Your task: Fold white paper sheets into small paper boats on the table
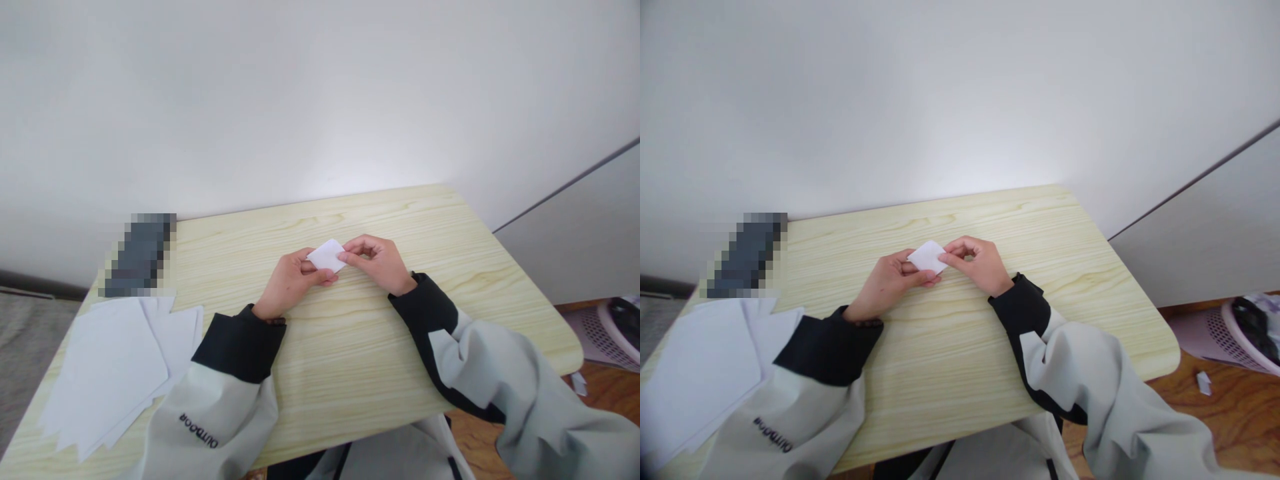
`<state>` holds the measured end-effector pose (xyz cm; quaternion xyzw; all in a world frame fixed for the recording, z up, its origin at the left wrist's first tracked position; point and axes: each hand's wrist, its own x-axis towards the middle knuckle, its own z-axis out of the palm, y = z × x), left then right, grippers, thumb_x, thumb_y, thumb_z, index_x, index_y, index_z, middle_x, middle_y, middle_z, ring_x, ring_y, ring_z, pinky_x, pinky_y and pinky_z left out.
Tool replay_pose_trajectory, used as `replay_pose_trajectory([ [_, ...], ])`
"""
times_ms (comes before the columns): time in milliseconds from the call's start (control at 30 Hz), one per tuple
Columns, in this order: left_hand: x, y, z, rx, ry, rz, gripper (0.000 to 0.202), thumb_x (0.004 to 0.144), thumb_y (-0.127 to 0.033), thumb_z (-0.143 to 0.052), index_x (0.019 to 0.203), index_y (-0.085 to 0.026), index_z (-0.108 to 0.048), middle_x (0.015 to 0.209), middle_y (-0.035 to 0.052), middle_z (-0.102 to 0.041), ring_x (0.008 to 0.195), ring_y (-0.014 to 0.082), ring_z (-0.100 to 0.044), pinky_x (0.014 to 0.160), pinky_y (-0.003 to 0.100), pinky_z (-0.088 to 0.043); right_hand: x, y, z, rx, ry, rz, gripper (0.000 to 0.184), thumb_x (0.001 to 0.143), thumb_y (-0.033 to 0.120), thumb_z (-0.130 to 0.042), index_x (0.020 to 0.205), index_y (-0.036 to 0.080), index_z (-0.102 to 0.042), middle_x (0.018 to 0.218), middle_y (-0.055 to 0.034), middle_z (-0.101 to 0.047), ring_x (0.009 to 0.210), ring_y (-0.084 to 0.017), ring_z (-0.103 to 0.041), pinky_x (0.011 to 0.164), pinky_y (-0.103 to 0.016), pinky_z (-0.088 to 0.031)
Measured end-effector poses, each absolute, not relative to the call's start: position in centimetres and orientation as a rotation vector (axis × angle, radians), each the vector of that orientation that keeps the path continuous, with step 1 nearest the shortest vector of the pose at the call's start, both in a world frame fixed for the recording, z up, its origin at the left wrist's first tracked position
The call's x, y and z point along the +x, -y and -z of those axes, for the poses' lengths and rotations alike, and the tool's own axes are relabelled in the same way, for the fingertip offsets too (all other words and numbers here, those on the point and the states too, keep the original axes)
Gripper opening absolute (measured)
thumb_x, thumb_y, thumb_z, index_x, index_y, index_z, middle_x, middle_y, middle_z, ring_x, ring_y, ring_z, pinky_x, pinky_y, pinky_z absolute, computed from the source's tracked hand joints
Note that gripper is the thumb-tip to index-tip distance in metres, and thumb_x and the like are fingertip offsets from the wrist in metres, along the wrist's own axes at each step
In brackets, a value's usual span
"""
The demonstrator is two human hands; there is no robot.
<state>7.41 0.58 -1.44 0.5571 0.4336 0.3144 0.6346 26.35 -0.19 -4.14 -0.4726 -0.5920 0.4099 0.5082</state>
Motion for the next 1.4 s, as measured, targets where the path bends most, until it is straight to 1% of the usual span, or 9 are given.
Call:
replay_pose_trajectory([
  [167,7.48,-0.39,1.07,1.294,-1.014,-0.737,0.043,0.062,-0.033,-0.081,0.095,-0.017,-0.061,0.074,0.0038,-0.075,0.074,0.0232,-0.071,0.074,0.036,-0.055,26.44,0.08,4.13,-1.121,1.411,-1.01,0.02,0.072,0.036,-0.073,0.076,0.018,-0.068,0.075,-0.0019,-0.072,0.064,-0.012,-0.063,0.062,-0.026,-0.05],
  [367,7.35,-0.41,1.4,1.337,-1.004,-0.703,0.033,0.067,-0.037,-0.077,0.091,-0.016,-0.068,0.08,0.0061,-0.075,0.077,0.0242,-0.071,0.074,0.036,-0.056,26.53,0.24,3.89,-1.127,1.477,-1.004,0.021,0.076,0.039,-0.069,0.078,0.018,-0.068,0.075,-0.0014,-0.07,0.064,-0.013,-0.06,0.062,-0.026,-0.048],
  [533,7.17,-0.59,1.68,1.406,-0.966,-0.609,0.029,0.068,-0.036,-0.076,0.087,-0.016,-0.07,0.076,0.0062,-0.074,0.072,0.0236,-0.07,0.068,0.034,-0.057,26.55,0.53,3.45,-1.091,1.598,-0.839,0.021,0.082,0.038,-0.063,0.077,0.018,-0.067,0.074,-0.0014,-0.065,0.067,-0.012,-0.056,0.061,-0.026,-0.044],
  [700,7.28,-0.54,1.27,1.452,-1.003,-0.532,0.027,0.07,-0.036,-0.075,0.084,-0.013,-0.069,0.077,0.0053,-0.075,0.072,0.0204,-0.07,0.07,0.031,-0.056,26.56,0.6,3.38,-1.105,1.604,-0.784,0.02,0.083,0.032,-0.061,0.071,0.017,-0.066,0.067,-0.0004,-0.06,0.063,-0.011,-0.05,0.059,-0.025,-0.041],
  [867,7.27,-0.37,1.33,1.462,-1.013,-0.543,0.032,0.07,-0.038,-0.074,0.09,-0.014,-0.068,0.08,0.0036,-0.075,0.074,0.018,-0.07,0.07,0.027,-0.055,26.5,0.52,3.47,-1.111,1.538,-0.912,0.018,0.082,0.033,-0.062,0.081,0.017,-0.068,0.076,-0.0015,-0.065,0.066,-0.011,-0.054,0.061,-0.026,-0.042],
  [967,7.28,-0.2,1.51,1.558,-1.008,-0.535,0.032,0.073,-0.043,-0.07,0.084,-0.013,-0.069,0.077,0.0035,-0.074,0.071,0.0176,-0.068,0.064,0.025,-0.053,26.59,0.49,3.35,-1.113,1.573,-0.92,0.017,0.082,0.033,-0.062,0.081,0.017,-0.068,0.079,-0.002,-0.066,0.068,-0.012,-0.055,0.062,-0.026,-0.043],
  [1067,7.47,-0.02,1.55,1.604,-0.984,-0.596,0.038,0.079,-0.05,-0.061,0.079,-0.013,-0.07,0.074,0.0032,-0.071,0.068,0.0161,-0.066,0.062,0.024,-0.053,26.67,0.49,3.23,-1.117,1.618,-0.912,0.017,0.082,0.032,-0.061,0.079,0.017,-0.068,0.078,-0.0022,-0.066,0.068,-0.012,-0.056,0.063,-0.026,-0.043],
  [1167,7.68,0.03,1.5,1.568,-0.981,-0.694,0.039,0.081,-0.05,-0.058,0.083,-0.013,-0.07,0.077,0.0033,-0.071,0.069,0.0151,-0.065,0.064,0.025,-0.055,26.61,0.52,3.28,-1.125,1.594,-0.934,0.018,0.082,0.033,-0.062,0.079,0.016,-0.068,0.077,-0.0025,-0.066,0.068,-0.012,-0.056,0.063,-0.027,-0.043],
  [1400,7.54,-0.42,1.87,1.538,-1.088,-0.879,0.038,0.085,-0.046,-0.056,0.091,-0.011,-0.07,0.081,0.0052,-0.072,0.071,0.0169,-0.066,0.068,0.027,-0.056,26.31,0.43,3.82,-1.129,1.53,-1.019,0.025,0.079,0.037,-0.066,0.094,0.016,-0.065,0.075,-0.0011,-0.065,0.065,-0.012,-0.055,0.062,-0.026,-0.044],
])
